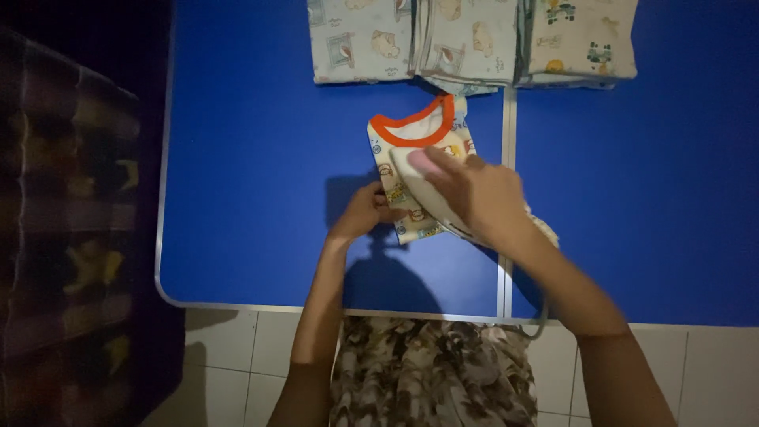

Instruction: Ironing and folding children's clothing on a table.

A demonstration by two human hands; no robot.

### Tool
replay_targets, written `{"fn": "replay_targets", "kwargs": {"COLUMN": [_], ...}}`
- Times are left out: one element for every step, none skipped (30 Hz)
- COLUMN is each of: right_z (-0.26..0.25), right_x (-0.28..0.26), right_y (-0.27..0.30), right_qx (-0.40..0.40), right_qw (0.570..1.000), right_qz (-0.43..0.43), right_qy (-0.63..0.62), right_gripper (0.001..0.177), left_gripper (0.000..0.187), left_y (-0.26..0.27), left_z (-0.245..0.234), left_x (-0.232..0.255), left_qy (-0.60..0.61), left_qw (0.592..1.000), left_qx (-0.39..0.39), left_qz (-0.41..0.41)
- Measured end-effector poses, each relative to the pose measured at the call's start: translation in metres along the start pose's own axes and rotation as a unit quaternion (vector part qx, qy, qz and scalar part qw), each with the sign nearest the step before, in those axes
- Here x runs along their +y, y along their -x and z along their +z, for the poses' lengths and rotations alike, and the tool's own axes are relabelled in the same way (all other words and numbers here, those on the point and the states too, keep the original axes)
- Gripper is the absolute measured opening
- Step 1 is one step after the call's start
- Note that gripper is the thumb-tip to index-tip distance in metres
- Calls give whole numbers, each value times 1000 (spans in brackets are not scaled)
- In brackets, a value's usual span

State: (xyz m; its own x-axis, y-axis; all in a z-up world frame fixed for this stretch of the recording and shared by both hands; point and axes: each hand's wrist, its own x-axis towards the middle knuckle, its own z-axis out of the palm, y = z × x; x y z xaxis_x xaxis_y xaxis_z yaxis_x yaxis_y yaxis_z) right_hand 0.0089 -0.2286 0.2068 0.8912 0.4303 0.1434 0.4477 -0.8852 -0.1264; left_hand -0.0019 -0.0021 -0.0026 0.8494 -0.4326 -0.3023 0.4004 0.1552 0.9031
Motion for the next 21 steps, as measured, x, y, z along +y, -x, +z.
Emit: {"fn": "replay_targets", "kwargs": {"right_z": [-2, -3, -6, -5, -4, -4, -6, -8, -9, -12, -15, -18, -16, -14, -12, -9, -6, -3, -5, -7, -9], "right_x": [5, 9, 14, 20, 25, 32, 36, 39, 41, 39, 38, 37, 36, 35, 34, 30, 26, 21, 13, 4, -5], "right_y": [4, 9, 13, 15, 17, 17, 19, 21, 22, 24, 26, 27, 29, 30, 32, 29, 26, 23, 18, 14, 11], "right_qx": [0, -22, -45, -44, -36, -27, -25, -11, 4, 4, 23, 42, 42, 38, 34, 33, 17, 0, -1, 7, 14], "right_qw": [1000, 999, 997, 997, 996, 995, 995, 993, 992, 992, 993, 994, 994, 995, 997, 997, 998, 997, 997, 998, 999], "right_qz": [0, 33, 67, 69, 77, 84, 86, 95, 105, 105, 102, 99, 99, 83, 66, 66, 68, 69, 68, 55, 41], "right_qy": [0, 4, 8, 9, 30, 51, 51, 62, 72, 73, 53, 34, 34, 28, 22, 22, -9, -40, -41, -32, -22], "right_gripper": [43, 41, 40, 40, 42, 45, 45, 44, 42, 42, 43, 45, 45, 46, 47, 47, 44, 42, 42, 43, 45], "left_gripper": [60, 60, 61, 61, 61, 62, 62, 61, 61, 61, 61, 60, 60, 61, 61, 61, 62, 62, 62, 62, 61], "left_y": [2, 4, 6, 7, 7, 5, 4, 5, 5, 6, 7, 8, 7, 7, 8, 6, 5, 4, 3, 3, 2], "left_z": [3, 7, 10, 11, 12, 12, 12, 12, 11, 11, 12, 12, 13, 13, 12, 11, 9, 8, 7, 6, 5], "left_x": [8, 16, 24, 24, 24, 25, 26, 25, 24, 25, 26, 28, 28, 29, 30, 27, 24, 21, 19, 16, 13], "left_qy": [0, -37, -74, -75, -63, -52, -53, -68, -82, -82, -69, -56, -56, -63, -70, -70, -65, -61, -61, -61, -61], "left_qw": [1000, 999, 996, 996, 997, 998, 998, 996, 995, 995, 997, 998, 998, 997, 995, 995, 996, 997, 997, 997, 996], "left_qx": [0, 18, 35, 33, 28, 24, 22, 28, 35, 34, 27, 19, 18, 25, 32, 32, 28, 24, 25, 26, 26], "left_qz": [0, -23, -46, -47, -43, -38, -38, -43, -48, -48, -37, -27, -27, -41, -56, -56, -53, -49, -50, -51, -51]}}
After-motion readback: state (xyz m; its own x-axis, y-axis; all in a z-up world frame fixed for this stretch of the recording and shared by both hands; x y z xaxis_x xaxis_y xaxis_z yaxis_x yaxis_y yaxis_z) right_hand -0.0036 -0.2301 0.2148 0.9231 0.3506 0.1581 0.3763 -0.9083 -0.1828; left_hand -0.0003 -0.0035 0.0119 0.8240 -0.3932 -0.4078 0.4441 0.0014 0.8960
